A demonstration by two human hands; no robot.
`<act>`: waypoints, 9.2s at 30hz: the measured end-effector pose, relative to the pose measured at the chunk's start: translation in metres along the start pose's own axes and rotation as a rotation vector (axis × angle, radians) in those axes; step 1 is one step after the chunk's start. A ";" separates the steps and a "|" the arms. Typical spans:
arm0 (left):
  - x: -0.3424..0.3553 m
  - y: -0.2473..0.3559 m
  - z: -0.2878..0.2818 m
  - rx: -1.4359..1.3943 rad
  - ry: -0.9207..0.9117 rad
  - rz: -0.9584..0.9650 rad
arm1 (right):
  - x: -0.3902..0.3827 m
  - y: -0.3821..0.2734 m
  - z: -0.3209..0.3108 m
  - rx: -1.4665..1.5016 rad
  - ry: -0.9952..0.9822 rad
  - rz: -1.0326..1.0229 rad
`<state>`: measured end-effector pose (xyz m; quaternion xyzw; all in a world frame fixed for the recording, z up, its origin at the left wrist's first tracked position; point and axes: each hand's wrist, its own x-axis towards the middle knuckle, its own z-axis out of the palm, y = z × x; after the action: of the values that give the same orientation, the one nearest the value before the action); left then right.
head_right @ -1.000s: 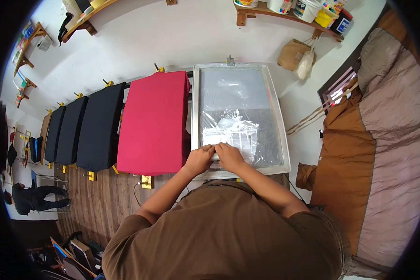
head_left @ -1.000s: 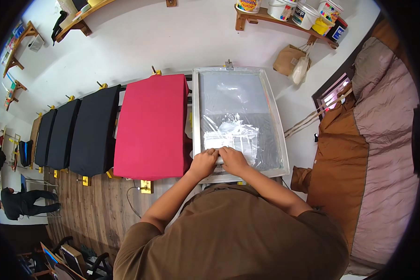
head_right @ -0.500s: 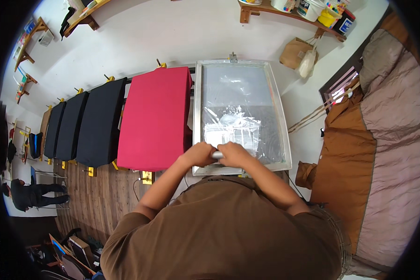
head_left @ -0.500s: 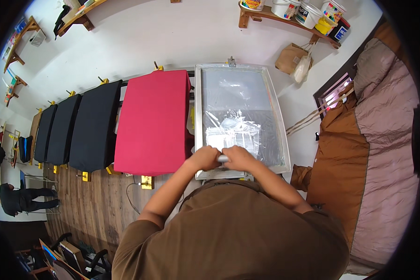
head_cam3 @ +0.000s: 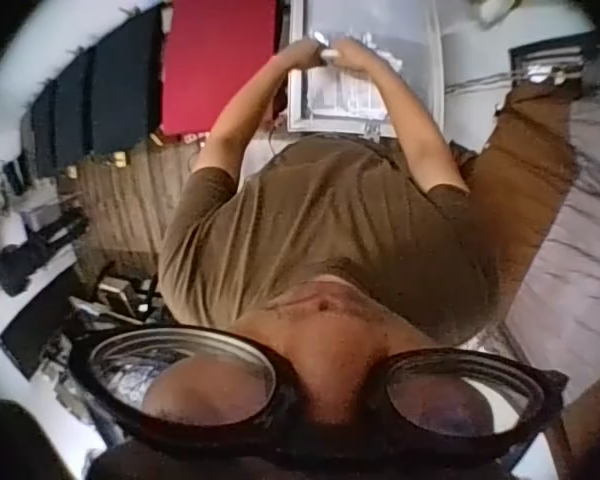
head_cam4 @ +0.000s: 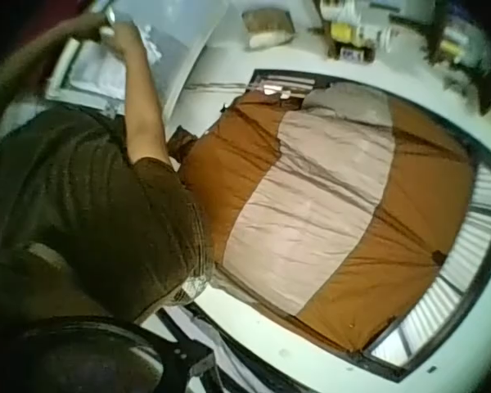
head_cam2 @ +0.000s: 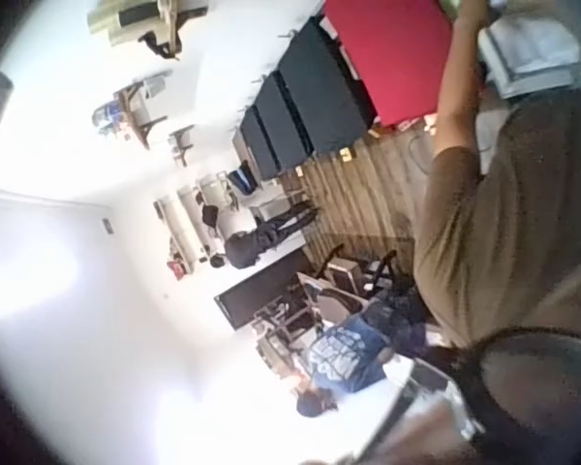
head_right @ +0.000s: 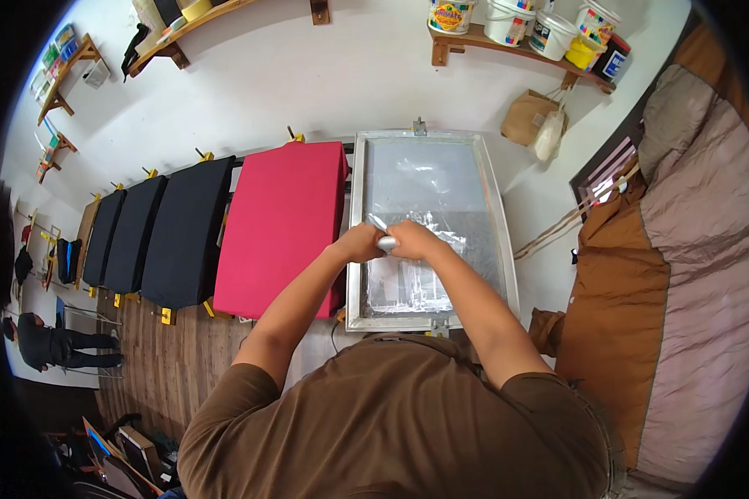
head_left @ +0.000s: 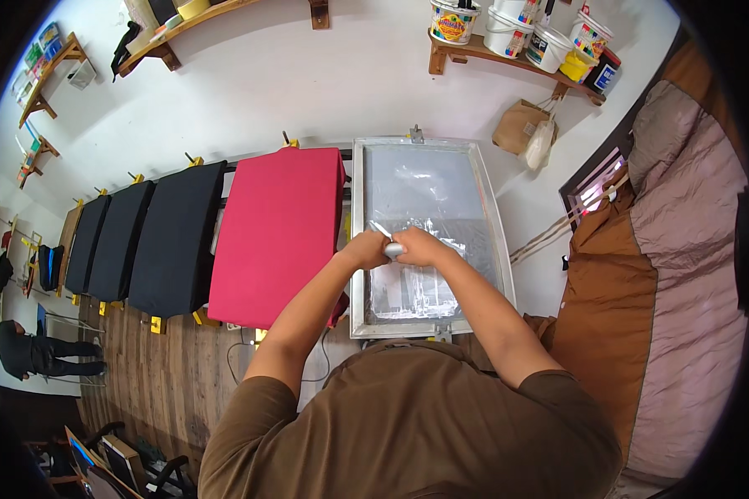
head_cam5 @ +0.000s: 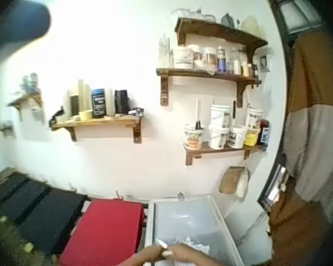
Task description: Adjusting and securing a screen frame on a manual screen printing machine.
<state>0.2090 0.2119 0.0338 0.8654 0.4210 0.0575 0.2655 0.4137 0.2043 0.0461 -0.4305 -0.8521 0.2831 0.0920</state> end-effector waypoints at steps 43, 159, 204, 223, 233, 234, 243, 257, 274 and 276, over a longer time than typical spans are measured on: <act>-0.076 0.062 0.029 0.148 -0.088 -0.018 | -0.076 -0.051 0.045 -0.103 -0.020 0.056; -0.016 0.009 -0.004 0.055 0.059 0.000 | -0.011 -0.020 -0.008 -0.057 0.010 0.004; -0.102 0.072 0.031 0.006 -0.042 0.026 | -0.096 -0.067 0.036 0.006 -0.090 0.017; -0.031 0.024 0.007 0.111 0.080 -0.024 | -0.026 -0.021 0.009 -0.040 0.031 -0.007; -0.079 0.046 0.044 0.137 0.207 0.072 | -0.068 -0.040 0.050 -0.091 0.162 -0.009; -0.084 0.050 0.044 0.121 0.198 0.083 | -0.073 -0.044 0.050 -0.082 0.127 0.002; -0.114 0.077 0.037 0.089 0.020 0.111 | -0.105 -0.069 0.049 -0.058 -0.003 -0.019; -0.024 0.021 -0.024 0.034 -0.059 0.026 | -0.018 -0.034 -0.020 -0.046 -0.108 0.003; -0.001 -0.008 0.001 0.082 -0.018 0.000 | 0.009 -0.018 -0.015 -0.043 -0.176 0.048; -0.001 -0.008 0.000 0.074 -0.038 -0.032 | 0.012 -0.016 -0.016 0.000 -0.213 0.065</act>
<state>0.2033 0.2153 0.0301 0.8687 0.4316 0.0212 0.2422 0.4017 0.2127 0.0673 -0.4253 -0.8426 0.3301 -0.0086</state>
